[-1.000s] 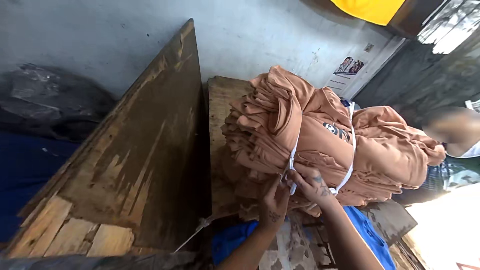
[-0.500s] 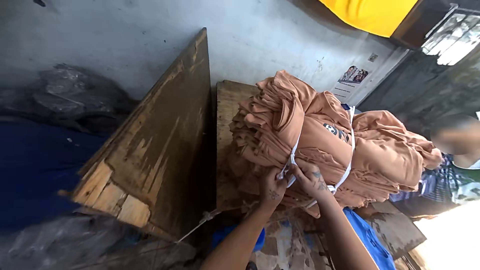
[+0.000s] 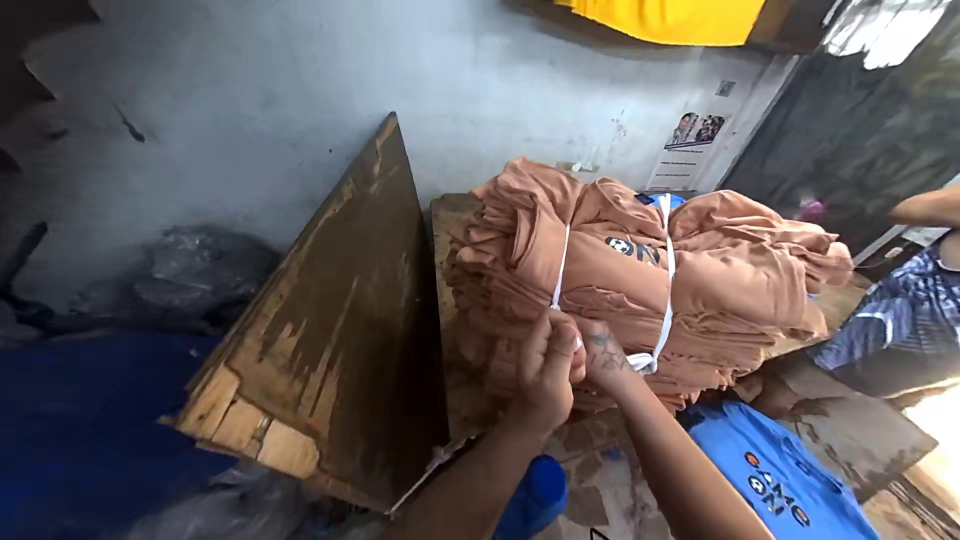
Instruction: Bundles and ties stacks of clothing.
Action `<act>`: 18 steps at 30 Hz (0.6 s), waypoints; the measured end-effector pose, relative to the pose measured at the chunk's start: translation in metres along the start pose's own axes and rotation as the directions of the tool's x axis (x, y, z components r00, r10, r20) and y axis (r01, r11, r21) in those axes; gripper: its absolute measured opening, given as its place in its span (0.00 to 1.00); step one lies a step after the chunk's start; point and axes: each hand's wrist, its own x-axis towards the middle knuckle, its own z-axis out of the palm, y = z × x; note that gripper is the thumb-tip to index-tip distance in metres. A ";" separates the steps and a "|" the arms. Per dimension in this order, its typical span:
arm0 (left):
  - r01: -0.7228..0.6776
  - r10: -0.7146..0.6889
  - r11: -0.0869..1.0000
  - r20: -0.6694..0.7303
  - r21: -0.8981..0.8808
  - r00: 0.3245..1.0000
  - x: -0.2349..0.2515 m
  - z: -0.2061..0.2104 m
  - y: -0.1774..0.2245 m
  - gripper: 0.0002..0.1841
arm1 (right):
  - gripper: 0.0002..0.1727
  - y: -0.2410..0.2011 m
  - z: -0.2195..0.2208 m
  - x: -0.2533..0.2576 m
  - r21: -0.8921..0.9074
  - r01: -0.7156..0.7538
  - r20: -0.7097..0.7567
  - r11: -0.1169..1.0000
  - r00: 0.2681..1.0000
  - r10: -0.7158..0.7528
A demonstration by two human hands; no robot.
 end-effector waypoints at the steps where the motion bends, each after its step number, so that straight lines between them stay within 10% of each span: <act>1: 0.024 -0.025 0.998 0.018 0.054 1.000 0.011 -0.006 -0.013 0.11 | 0.15 0.000 -0.001 -0.005 -0.010 0.008 0.000 1.000 1.000 -0.008; 5: 0.104 -0.108 0.994 -0.155 -0.032 0.982 0.097 -0.028 0.014 0.15 | 0.15 0.026 0.003 -0.040 0.031 0.033 0.153 0.999 0.988 -0.037; 7: -0.044 0.044 0.999 0.010 -0.002 0.999 0.108 -0.003 0.049 0.14 | 0.15 0.040 -0.001 -0.068 0.077 -0.065 0.228 0.995 0.973 0.046; 10: -0.474 0.383 0.868 0.410 0.147 0.828 0.102 -0.030 0.030 0.07 | 0.15 0.070 0.001 -0.129 0.144 -0.289 0.113 0.947 0.955 0.274; 13: -0.533 0.444 0.795 0.322 0.288 0.836 0.152 -0.114 0.006 0.12 | 0.15 0.085 -0.003 -0.181 0.212 -0.545 -0.022 0.811 0.827 0.562; 16: -0.098 0.193 0.870 -0.152 0.483 0.969 0.220 -0.162 -0.031 0.16 | 0.16 0.082 -0.005 -0.205 0.293 -0.640 -0.070 0.711 0.727 0.683; 18: 0.490 -0.254 0.702 -0.461 0.517 0.850 0.262 -0.146 -0.037 0.25 | 0.20 0.082 -0.005 -0.200 0.351 -0.642 -0.051 0.682 0.714 0.698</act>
